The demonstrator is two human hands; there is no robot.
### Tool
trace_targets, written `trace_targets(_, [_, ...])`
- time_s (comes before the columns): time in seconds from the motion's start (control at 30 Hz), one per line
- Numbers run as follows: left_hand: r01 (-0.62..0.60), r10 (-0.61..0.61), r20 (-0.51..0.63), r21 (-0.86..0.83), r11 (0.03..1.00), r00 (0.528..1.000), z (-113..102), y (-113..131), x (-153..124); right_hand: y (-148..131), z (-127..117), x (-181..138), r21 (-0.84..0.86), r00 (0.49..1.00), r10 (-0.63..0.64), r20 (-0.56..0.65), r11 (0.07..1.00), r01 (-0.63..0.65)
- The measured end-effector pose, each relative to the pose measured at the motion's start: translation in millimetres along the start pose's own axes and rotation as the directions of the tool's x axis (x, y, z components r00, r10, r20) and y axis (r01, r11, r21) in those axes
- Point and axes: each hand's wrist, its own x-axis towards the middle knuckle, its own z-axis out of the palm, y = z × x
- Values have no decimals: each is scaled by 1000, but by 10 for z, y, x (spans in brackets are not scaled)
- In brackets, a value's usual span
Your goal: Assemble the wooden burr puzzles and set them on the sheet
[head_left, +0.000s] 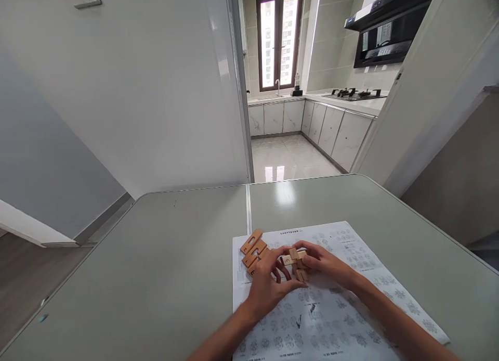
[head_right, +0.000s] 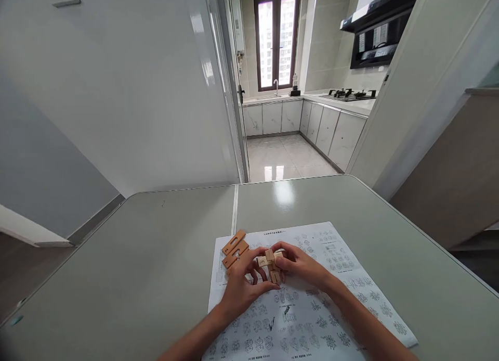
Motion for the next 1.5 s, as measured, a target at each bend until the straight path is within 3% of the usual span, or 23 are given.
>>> trace_targets(0.2, [-8, 7, 52, 26, 1000, 999, 17, 26, -11, -11, 19, 0, 10, 998, -35, 58, 999, 35])
trace_targets(0.53, [109, -112, -20, -119, 987, 994, -13, 142, 27, -61, 81, -21, 18, 998, -68, -2, 998, 68])
trace_targets(0.73, [106, -116, -61, -155, 982, 991, -20, 156, 51, -14, 109, 21, -191, 975, -171, -140, 971, 143])
trace_targets(0.83, [68, -78, -69, -134, 989, 995, -13, 135, 35, 14, 109, 23, -219, 970, -197, -142, 962, 163])
trace_targets(1.07, [-20, 17, -42, -65, 998, 999, 20, 49, -7, -46, 68, -2, -155, 987, -127, -98, 982, 111])
trace_targets(1.3, [13, -15, -28, -65, 998, 999, 17, 34, -10, -87, 81, 5, -36, 992, -84, -98, 996, 81])
trace_targets(1.4, [-3, 2, -58, -27, 1000, 998, 25, 46, -27, -80, 33, 20, 46, 980, -62, -188, 996, 72])
trace_targets(1.5, [-74, 89, -155, 100, 992, 984, 15, 65, -30, -44, -79, 48, 226, 938, 10, -347, 971, 74])
